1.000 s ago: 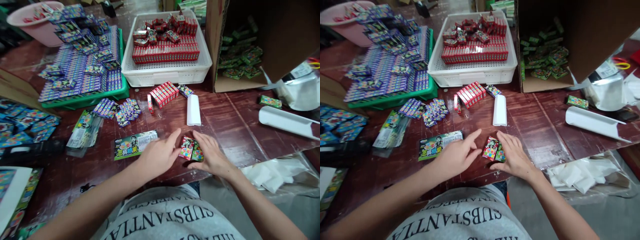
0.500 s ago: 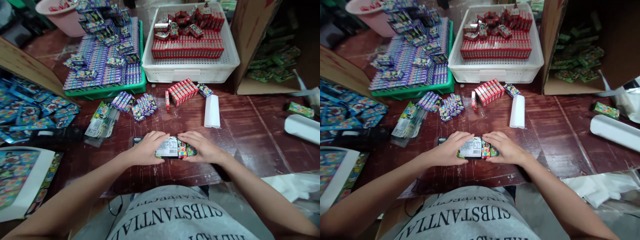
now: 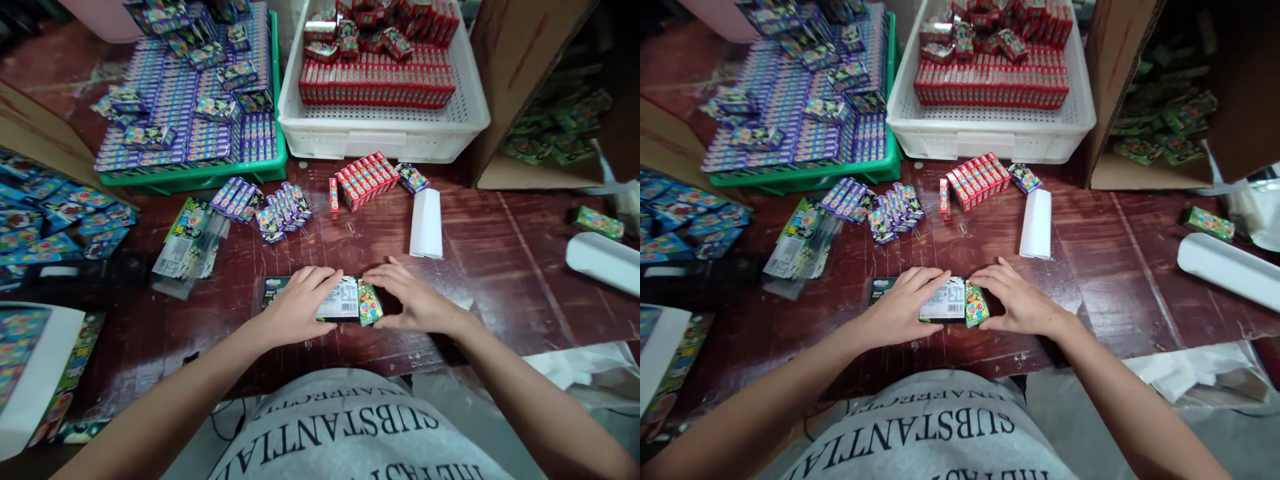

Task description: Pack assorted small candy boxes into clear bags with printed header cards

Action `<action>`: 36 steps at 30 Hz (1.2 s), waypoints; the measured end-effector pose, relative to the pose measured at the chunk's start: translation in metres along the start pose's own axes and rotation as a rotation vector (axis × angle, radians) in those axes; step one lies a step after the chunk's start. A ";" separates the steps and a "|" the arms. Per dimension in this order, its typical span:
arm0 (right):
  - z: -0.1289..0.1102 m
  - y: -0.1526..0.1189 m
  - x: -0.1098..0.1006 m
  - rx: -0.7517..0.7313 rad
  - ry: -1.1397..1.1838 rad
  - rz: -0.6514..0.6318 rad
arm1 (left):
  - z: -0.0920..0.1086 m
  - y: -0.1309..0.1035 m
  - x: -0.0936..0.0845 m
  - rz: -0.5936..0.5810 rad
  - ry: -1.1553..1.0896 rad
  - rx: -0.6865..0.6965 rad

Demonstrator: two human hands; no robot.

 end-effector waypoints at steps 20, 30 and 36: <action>-0.010 0.031 0.015 0.301 0.736 0.451 | 0.026 0.022 0.013 0.561 -0.514 -0.293; -0.024 0.054 0.020 0.361 0.834 0.189 | -0.011 -0.005 0.024 0.447 -1.146 -0.224; -0.039 0.066 0.047 0.404 0.852 0.592 | -0.025 -0.023 0.004 0.576 -1.025 -0.314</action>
Point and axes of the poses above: each hand's wrist, its own y-axis towards the middle knuckle, its own x-axis out of the palm, z = x × y, the point moved 2 cm from there along y, towards the middle knuckle, and after that the axes turned 5 degrees about -z, right-handed, at the moved point
